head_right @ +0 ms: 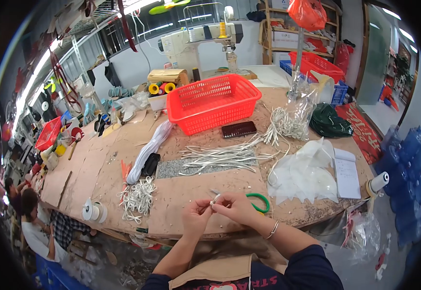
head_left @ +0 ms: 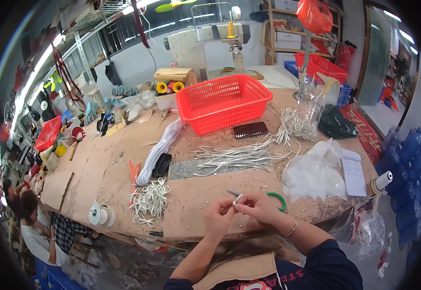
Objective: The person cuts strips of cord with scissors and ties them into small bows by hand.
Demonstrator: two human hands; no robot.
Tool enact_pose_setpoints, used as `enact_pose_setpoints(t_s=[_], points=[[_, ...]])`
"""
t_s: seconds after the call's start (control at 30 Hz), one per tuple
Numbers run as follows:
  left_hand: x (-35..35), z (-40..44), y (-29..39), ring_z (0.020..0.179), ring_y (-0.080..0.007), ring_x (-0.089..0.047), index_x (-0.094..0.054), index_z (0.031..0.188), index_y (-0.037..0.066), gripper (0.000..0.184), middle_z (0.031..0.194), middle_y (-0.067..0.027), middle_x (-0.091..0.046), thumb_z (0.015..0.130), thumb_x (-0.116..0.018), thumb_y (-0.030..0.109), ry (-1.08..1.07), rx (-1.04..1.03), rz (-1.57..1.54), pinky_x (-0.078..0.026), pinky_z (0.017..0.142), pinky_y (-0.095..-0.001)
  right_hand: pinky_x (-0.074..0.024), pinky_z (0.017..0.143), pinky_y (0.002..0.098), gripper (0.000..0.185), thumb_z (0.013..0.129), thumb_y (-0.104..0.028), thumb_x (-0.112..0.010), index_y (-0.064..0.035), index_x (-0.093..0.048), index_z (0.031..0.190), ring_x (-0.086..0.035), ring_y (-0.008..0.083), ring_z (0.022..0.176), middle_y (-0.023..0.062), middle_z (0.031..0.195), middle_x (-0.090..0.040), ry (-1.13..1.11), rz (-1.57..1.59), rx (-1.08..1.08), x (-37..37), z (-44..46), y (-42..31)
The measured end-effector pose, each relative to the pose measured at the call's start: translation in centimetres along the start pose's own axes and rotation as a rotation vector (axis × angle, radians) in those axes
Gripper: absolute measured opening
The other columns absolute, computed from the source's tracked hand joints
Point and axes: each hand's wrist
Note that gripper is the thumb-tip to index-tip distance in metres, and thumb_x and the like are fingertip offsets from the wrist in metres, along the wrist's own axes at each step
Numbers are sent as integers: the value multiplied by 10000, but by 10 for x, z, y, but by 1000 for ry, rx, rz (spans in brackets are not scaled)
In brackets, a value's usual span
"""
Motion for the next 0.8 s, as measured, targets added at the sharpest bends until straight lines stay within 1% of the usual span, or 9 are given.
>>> enact_pose_setpoints(t_s=[0.13, 0.17, 0.2, 0.23, 0.3, 0.4, 0.6, 0.7, 0.8], points=[[-2, -4, -9, 704, -117, -605, -566, 908, -53, 159, 808, -91, -623, 755, -612, -49, 17, -115, 138, -506, 636, -225, -411, 522, 185, 93, 739, -96, -627, -15, -584, 722, -498, 28, 594, -24, 668, -569, -27, 92, -117, 5, 0, 4], [-2, -6, -12, 704, -117, -605, -566, 908, -53, 159, 808, -91, -623, 755, -612, -49, 6, -109, 140, -506, 636, -225, -410, 510, 197, 96, 721, -96, -625, -12, -580, 712, -500, 40, 567, -8, 640, -568, 5, -39, -61, 5, 0, 4], [-2, -6, -13, 696, -123, -609, -580, 886, -38, 159, 793, -93, -628, 736, -632, -40, 43, -223, 332, -502, 632, -227, -409, 497, 208, 99, 703, -95, -624, -8, -577, 702, -501, 52, 539, 9, 611, -566, 36, -171, -6, 4, 0, 4], [-3, -7, -13, 689, -129, -613, -595, 864, -24, 159, 777, -95, -632, 716, -653, -32, 80, -339, 524, -499, 628, -228, -409, 497, 208, 99, 703, -95, -624, -8, -577, 702, -501, 52, 539, 9, 611, -566, 46, -168, -8, 2, -2, 2], [-8, -9, -4, 678, -142, -617, -606, 839, -8, 162, 762, -100, -632, 692, -673, -21, 93, -387, 570, -498, 618, -234, -415, 475, 245, 102, 679, -93, -615, -6, -561, 673, -520, 107, 492, 58, 552, -547, 195, -338, 75, -4, -6, -6], [-9, -7, -5, 656, -166, -622, -622, 806, 20, 167, 742, -108, -630, 660, -698, -6, 112, -460, 616, -494, 593, -250, -417, 458, 266, 87, 685, -76, -598, -13, -546, 654, -528, 156, 462, 89, 522, -532, 314, -350, 131, -13, -10, -3], [-9, -6, -6, 632, -192, -622, -635, 798, 43, 160, 722, -104, -628, 655, -703, 16, 117, -476, 638, -487, 556, -271, -420, 460, 280, 81, 693, -67, -605, -16, -550, 664, -543, 184, 484, 98, 556, -548, 362, -456, 233, -14, -13, 5], [-3, -3, -7, 631, -203, -623, -642, 798, 52, 161, 719, -103, -628, 652, -703, 23, 98, -522, 706, -485, 551, -271, -419, 464, 281, 86, 711, -71, -610, -15, -556, 674, -547, 198, 494, 102, 568, -550, 214, -472, 363, -7, -10, -3], [-1, -4, -8, 627, -205, -621, -647, 799, 56, 162, 716, -102, -629, 651, -702, 22, 83, -528, 697, -483, 547, -271, -419, 469, 286, 93, 725, -81, -615, -17, -561, 685, -551, 203, 507, 106, 583, -551, 169, -420, 233, -4, -12, 1]])
Point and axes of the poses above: each hand's wrist, its own z-axis towards the middle knuckle, its own x-axis out of the back of the hand, y = z × x
